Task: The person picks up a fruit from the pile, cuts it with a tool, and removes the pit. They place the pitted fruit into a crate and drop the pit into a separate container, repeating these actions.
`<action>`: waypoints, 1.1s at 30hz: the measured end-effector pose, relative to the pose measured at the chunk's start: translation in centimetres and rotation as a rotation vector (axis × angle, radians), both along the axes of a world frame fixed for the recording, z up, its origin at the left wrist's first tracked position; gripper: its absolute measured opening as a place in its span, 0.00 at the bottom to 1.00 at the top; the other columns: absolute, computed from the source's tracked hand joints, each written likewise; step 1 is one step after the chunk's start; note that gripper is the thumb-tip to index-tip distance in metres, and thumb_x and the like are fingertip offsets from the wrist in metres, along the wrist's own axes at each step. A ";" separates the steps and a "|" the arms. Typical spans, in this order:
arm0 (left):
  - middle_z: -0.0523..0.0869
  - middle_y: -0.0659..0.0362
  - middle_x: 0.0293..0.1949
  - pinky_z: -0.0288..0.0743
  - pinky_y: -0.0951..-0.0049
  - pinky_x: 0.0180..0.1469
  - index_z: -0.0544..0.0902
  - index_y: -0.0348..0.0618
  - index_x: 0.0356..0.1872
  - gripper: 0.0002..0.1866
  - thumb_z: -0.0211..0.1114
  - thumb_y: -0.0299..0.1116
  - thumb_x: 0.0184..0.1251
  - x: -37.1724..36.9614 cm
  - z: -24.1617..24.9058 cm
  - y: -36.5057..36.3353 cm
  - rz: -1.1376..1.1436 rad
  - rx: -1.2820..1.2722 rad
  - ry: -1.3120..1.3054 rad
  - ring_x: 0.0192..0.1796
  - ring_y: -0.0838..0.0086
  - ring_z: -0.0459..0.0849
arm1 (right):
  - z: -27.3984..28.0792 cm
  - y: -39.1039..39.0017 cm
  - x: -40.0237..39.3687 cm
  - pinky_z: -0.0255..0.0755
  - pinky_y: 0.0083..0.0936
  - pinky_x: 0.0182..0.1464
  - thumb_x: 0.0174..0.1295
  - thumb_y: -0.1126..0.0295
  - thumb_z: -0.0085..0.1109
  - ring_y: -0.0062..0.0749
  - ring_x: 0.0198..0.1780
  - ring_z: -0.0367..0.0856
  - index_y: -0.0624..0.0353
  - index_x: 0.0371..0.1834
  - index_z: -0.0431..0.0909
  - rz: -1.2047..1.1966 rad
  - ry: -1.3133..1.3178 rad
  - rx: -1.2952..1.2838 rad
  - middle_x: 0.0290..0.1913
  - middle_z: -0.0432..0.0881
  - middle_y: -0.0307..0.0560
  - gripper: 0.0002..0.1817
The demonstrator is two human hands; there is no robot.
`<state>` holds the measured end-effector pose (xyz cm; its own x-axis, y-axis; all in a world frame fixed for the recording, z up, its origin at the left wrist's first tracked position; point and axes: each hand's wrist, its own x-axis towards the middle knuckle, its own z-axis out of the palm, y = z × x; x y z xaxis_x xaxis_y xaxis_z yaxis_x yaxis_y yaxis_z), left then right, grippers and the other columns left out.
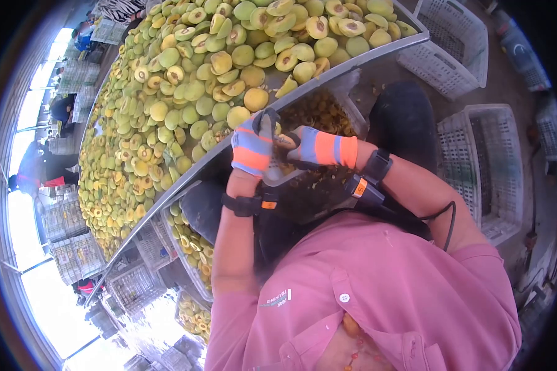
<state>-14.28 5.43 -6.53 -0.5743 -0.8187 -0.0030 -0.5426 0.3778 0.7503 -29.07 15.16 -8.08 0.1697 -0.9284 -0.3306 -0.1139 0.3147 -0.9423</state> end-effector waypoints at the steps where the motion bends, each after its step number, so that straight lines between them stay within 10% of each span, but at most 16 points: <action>1: 0.86 0.52 0.34 0.77 0.69 0.39 0.84 0.38 0.42 0.12 0.58 0.35 0.68 0.4 0.2 -0.7 -0.134 0.030 0.043 0.35 0.63 0.84 | 2.4 0.3 -0.9 0.70 0.28 0.28 0.53 0.66 0.61 0.29 0.24 0.77 0.65 0.31 0.80 0.073 -0.042 0.104 0.21 0.79 0.45 0.11; 3: 0.86 0.57 0.32 0.76 0.74 0.40 0.85 0.37 0.40 0.18 0.55 0.42 0.74 0.6 1.1 -1.8 -0.403 0.084 0.135 0.34 0.77 0.83 | 3.0 0.6 -1.6 0.66 0.24 0.25 0.53 0.67 0.62 0.23 0.22 0.72 0.63 0.28 0.79 0.161 -0.277 0.319 0.19 0.74 0.38 0.09; 6: 0.86 0.58 0.38 0.76 0.75 0.39 0.82 0.37 0.47 0.12 0.58 0.33 0.71 0.6 1.7 -1.5 -0.189 0.587 0.359 0.36 0.76 0.82 | 0.2 0.4 -2.8 0.66 0.23 0.26 0.55 0.69 0.62 0.21 0.21 0.71 0.61 0.28 0.80 0.286 -0.423 -0.095 0.20 0.73 0.37 0.06; 13: 0.85 0.59 0.36 0.75 0.75 0.40 0.82 0.35 0.45 0.14 0.57 0.36 0.72 1.0 1.4 2.7 -0.041 0.092 0.390 0.37 0.75 0.82 | -2.7 0.4 -1.8 0.69 0.21 0.28 0.61 0.67 0.59 0.21 0.23 0.73 0.59 0.32 0.80 0.375 -0.267 -0.506 0.23 0.76 0.39 0.07; 21: 0.86 0.53 0.34 0.76 0.71 0.40 0.83 0.36 0.43 0.10 0.57 0.30 0.68 0.6 5.3 1.1 -0.394 0.284 0.124 0.34 0.69 0.83 | 1.4 1.5 -2.2 0.69 0.13 0.29 0.68 0.63 0.55 0.13 0.26 0.74 0.55 0.41 0.83 0.418 -0.783 0.304 0.26 0.76 0.30 0.10; 28: 0.84 0.59 0.32 0.74 0.77 0.36 0.83 0.35 0.39 0.12 0.56 0.34 0.72 -0.3 1.1 0.8 0.004 0.214 0.055 0.32 0.80 0.79 | -3.4 0.5 -0.9 0.67 0.16 0.24 0.64 0.67 0.60 0.13 0.25 0.76 0.58 0.38 0.82 0.332 -0.459 -0.293 0.24 0.79 0.32 0.07; 33: 0.84 0.61 0.32 0.74 0.76 0.34 0.84 0.36 0.36 0.12 0.56 0.33 0.72 0.2 1.1 1.5 -0.205 0.069 0.281 0.32 0.79 0.81 | -3.4 1.1 -1.2 0.61 0.14 0.17 0.65 0.68 0.59 0.13 0.19 0.71 0.61 0.40 0.79 0.355 -0.800 0.222 0.19 0.73 0.33 0.07</action>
